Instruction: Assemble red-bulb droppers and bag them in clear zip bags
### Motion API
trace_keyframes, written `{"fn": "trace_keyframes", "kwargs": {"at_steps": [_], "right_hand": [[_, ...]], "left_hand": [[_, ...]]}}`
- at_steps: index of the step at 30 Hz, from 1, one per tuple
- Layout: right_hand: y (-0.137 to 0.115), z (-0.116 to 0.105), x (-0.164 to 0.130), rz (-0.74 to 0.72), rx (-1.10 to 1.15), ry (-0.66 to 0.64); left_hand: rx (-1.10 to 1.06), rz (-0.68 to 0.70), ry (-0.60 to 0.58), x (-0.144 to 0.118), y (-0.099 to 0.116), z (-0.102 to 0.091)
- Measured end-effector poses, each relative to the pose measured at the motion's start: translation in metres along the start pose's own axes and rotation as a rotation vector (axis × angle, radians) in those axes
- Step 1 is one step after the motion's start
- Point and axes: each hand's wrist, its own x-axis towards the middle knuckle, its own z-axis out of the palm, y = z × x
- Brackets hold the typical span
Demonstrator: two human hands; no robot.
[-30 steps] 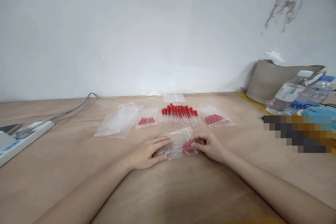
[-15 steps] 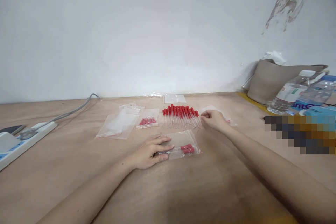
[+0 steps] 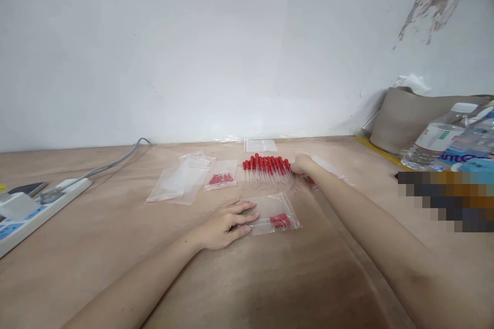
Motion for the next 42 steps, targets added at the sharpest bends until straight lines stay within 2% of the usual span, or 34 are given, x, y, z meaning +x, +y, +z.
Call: {"fn": "trace_keyframes", "kwargs": {"at_steps": [3,7,8,10,11,13,16,18,22,26,28,32,38,42], "right_hand": [[-0.004,-0.016,-0.008,0.144,0.057,-0.062],[-0.005,-0.051,-0.037,0.157,0.258,-0.137],[-0.003,-0.057,-0.046,0.149,0.358,-0.179],[0.003,-0.063,-0.067,0.151,0.717,-0.279],[0.006,-0.062,-0.077,0.149,0.842,-0.267],[0.014,-0.055,-0.096,0.123,0.967,-0.119],[0.023,-0.035,-0.117,0.038,0.986,0.134],[0.024,-0.023,-0.126,0.039,0.993,0.185],[0.020,-0.005,-0.135,0.148,1.093,0.142],[0.013,0.005,-0.145,0.258,1.224,-0.055],[0.011,0.007,-0.151,0.241,1.195,-0.139],[0.009,0.006,-0.158,0.123,0.953,-0.284],[0.011,0.011,-0.156,0.059,0.784,-0.284],[0.014,0.018,-0.155,-0.052,0.708,-0.359]], "left_hand": [[0.020,0.003,0.000,0.000,-0.001,0.001],[0.026,-0.007,-0.010,0.000,-0.002,0.002],[0.027,-0.010,-0.012,0.000,-0.002,0.001],[0.024,-0.012,-0.015,0.000,-0.002,0.001],[0.022,-0.012,-0.014,0.000,-0.001,0.000],[0.014,-0.009,-0.010,0.000,-0.001,0.000],[0.008,-0.001,-0.003,0.000,-0.002,0.001],[0.015,0.000,-0.005,0.000,-0.002,0.001],[0.030,-0.005,-0.002,0.000,-0.001,0.001],[0.015,-0.018,0.029,-0.001,0.002,0.000],[0.009,-0.015,0.045,-0.001,0.002,0.000],[0.009,-0.001,0.061,-0.001,0.001,0.001],[0.014,-0.004,0.047,-0.001,-0.001,0.002],[0.013,0.007,0.060,-0.001,-0.003,0.003]]}}
